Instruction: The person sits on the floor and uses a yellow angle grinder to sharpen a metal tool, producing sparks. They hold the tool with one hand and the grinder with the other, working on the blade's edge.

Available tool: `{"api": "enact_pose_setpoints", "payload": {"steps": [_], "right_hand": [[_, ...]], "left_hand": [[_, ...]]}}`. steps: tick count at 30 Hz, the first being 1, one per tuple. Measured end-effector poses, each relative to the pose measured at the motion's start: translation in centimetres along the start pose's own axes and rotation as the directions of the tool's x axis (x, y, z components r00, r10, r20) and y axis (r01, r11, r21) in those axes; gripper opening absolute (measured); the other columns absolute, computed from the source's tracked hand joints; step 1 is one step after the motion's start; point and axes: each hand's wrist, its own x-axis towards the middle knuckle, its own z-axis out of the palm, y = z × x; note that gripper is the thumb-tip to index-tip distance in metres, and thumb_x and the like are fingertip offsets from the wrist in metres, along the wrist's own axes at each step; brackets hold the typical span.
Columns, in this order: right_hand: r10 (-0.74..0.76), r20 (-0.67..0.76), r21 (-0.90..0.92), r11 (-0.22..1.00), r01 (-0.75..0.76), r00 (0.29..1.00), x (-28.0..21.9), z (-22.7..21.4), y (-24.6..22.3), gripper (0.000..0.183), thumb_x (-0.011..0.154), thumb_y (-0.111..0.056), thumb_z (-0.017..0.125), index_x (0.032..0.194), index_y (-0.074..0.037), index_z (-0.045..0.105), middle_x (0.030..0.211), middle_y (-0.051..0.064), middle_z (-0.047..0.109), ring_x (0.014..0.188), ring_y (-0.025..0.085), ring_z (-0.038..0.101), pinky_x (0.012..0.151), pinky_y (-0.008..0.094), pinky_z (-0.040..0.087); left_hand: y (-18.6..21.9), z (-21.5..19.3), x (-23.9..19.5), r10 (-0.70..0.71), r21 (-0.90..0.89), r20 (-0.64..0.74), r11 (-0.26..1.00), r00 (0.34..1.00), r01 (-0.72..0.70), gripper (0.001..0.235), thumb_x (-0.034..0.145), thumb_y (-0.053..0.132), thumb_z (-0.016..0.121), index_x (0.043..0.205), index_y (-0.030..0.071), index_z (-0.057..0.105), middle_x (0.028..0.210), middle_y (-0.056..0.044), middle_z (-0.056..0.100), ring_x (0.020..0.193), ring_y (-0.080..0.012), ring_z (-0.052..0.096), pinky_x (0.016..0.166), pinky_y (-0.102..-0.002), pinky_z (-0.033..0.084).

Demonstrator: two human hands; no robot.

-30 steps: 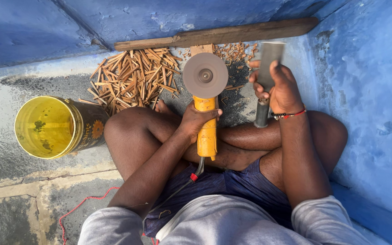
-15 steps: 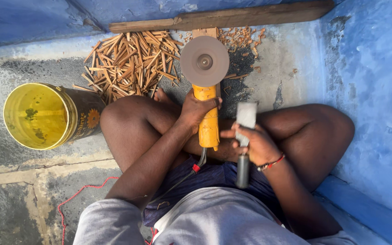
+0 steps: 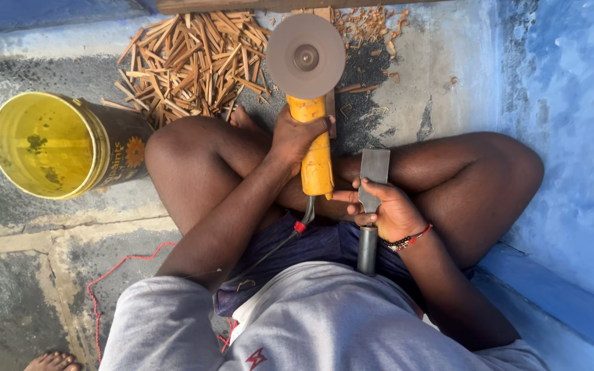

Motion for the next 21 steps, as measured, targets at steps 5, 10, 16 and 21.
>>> {"api": "enact_pose_setpoints", "payload": {"steps": [5,10,16,21], "right_hand": [[0.011,0.025,0.051,0.999,-0.012,1.000,-0.5,-0.4,0.2,0.020,0.102,-0.026,0.062,0.112,-0.009,0.063,0.143,0.045,0.052,0.079,0.017,0.065,0.055,0.019,0.046],[-0.004,0.151,0.119,0.993,-0.014,0.988,-1.0,0.5,0.4,0.021,0.104,-0.024,0.061,0.117,-0.007,0.065,0.149,0.043,0.046,0.083,0.014,0.064,0.061,0.019,0.047],[-0.053,0.193,0.156,0.988,0.023,0.980,-1.6,1.9,0.9,0.022,0.104,-0.024,0.060,0.118,-0.007,0.064,0.159,0.041,0.034,0.099,0.016,0.069,0.060,0.018,0.046],[-0.070,0.222,0.233,0.972,0.016,0.973,-1.5,1.5,1.9,0.024,0.104,-0.025,0.060,0.120,-0.008,0.063,0.165,0.027,0.033,0.093,0.012,0.063,0.062,0.018,0.046]], "left_hand": [[-0.2,0.0,0.2,0.005,0.018,-0.044,1.000,0.999,-0.005,0.034,0.082,0.001,0.079,0.108,-0.001,0.057,0.084,-0.008,0.069,0.070,-0.0168,0.070,0.063,-0.032,0.062],[-0.3,-0.2,0.3,0.016,0.060,-0.053,0.998,0.998,-0.012,0.031,0.082,0.003,0.080,0.106,-0.002,0.060,0.084,-0.008,0.070,0.070,-0.0170,0.071,0.063,-0.032,0.062],[-0.4,0.0,0.6,0.056,0.042,-0.057,0.998,0.997,-0.054,0.033,0.081,0.002,0.080,0.107,-0.002,0.059,0.085,-0.009,0.069,0.071,-0.0177,0.070,0.064,-0.032,0.062],[0.1,-0.1,0.9,0.042,0.078,-0.084,0.996,0.996,-0.035,0.030,0.083,0.004,0.079,0.105,-0.003,0.060,0.084,-0.010,0.070,0.070,-0.0185,0.072,0.065,-0.033,0.063]]}}
